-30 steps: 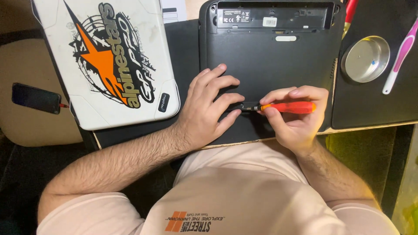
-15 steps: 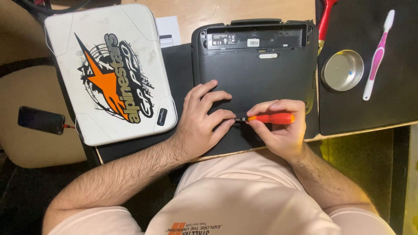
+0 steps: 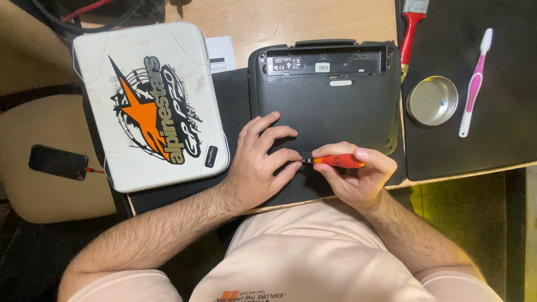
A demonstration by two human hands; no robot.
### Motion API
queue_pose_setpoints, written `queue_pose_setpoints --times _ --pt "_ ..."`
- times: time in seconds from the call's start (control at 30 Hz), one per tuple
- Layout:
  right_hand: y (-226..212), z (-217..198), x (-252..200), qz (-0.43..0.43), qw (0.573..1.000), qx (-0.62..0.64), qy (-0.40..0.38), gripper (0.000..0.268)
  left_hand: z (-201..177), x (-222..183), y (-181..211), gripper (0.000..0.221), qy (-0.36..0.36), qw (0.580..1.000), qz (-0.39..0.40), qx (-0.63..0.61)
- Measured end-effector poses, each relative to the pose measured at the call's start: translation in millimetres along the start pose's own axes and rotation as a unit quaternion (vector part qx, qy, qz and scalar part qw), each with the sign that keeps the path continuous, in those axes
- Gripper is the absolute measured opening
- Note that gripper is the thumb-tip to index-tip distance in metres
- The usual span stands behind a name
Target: Disassembling a laptop by removing screws and the battery, then testing the keyboard on a netbook.
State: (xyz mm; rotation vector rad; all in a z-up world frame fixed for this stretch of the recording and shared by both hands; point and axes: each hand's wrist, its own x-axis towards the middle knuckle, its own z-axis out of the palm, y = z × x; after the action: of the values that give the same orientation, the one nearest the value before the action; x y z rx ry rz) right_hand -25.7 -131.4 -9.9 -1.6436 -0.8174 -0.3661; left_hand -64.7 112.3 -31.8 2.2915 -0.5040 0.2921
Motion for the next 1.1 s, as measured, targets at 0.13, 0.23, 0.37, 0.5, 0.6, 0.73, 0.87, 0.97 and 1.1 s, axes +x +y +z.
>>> queue_pose_setpoints --times 0.13,0.23,0.37,0.5,0.6,0.73,0.87,0.97,1.1 --pt "8.9 0.4 -8.8 0.007 1.0 0.0 0.009 0.063 -1.5 1.2 1.1 0.012 -0.002 1.0 -0.003 -0.003" --pt "15.8 -0.4 -14.4 -0.003 0.999 0.032 0.002 0.069 -1.8 1.0 0.8 0.011 0.001 1.0 -0.002 -0.006" --pt "20.3 0.9 -19.9 -0.013 0.999 0.036 0.014 0.07 -0.7 1.2 0.6 0.011 0.003 1.0 0.0 -0.002" --pt "17.3 -0.6 -18.6 0.0 0.999 0.027 0.019 0.069 0.4 0.5 0.4 0.019 0.005 1.0 -0.004 -0.005" --pt "18.4 -4.5 -17.4 0.006 0.999 0.023 0.031 0.07 -2.3 2.1 1.5 0.031 -0.001 1.0 -0.01 -0.016" --pt "25.9 -11.7 -26.6 -0.004 1.0 0.009 0.026 0.073 -2.4 -1.2 -0.7 0.032 0.007 0.999 -0.026 -0.036" --pt "27.9 -9.5 -30.9 -0.017 1.0 -0.018 0.014 0.075 -3.5 -1.6 -1.0 0.022 0.001 1.0 0.0 -0.006" --pt "27.2 -7.9 -27.5 -0.028 0.999 -0.015 -0.006 0.077 -5.0 -0.9 -0.5 0.016 -0.001 1.0 0.019 0.012" --pt "25.2 -6.8 -24.0 -0.043 0.998 -0.021 -0.028 0.077 -9.0 1.4 -1.7 0.013 0.004 0.998 0.045 0.033"
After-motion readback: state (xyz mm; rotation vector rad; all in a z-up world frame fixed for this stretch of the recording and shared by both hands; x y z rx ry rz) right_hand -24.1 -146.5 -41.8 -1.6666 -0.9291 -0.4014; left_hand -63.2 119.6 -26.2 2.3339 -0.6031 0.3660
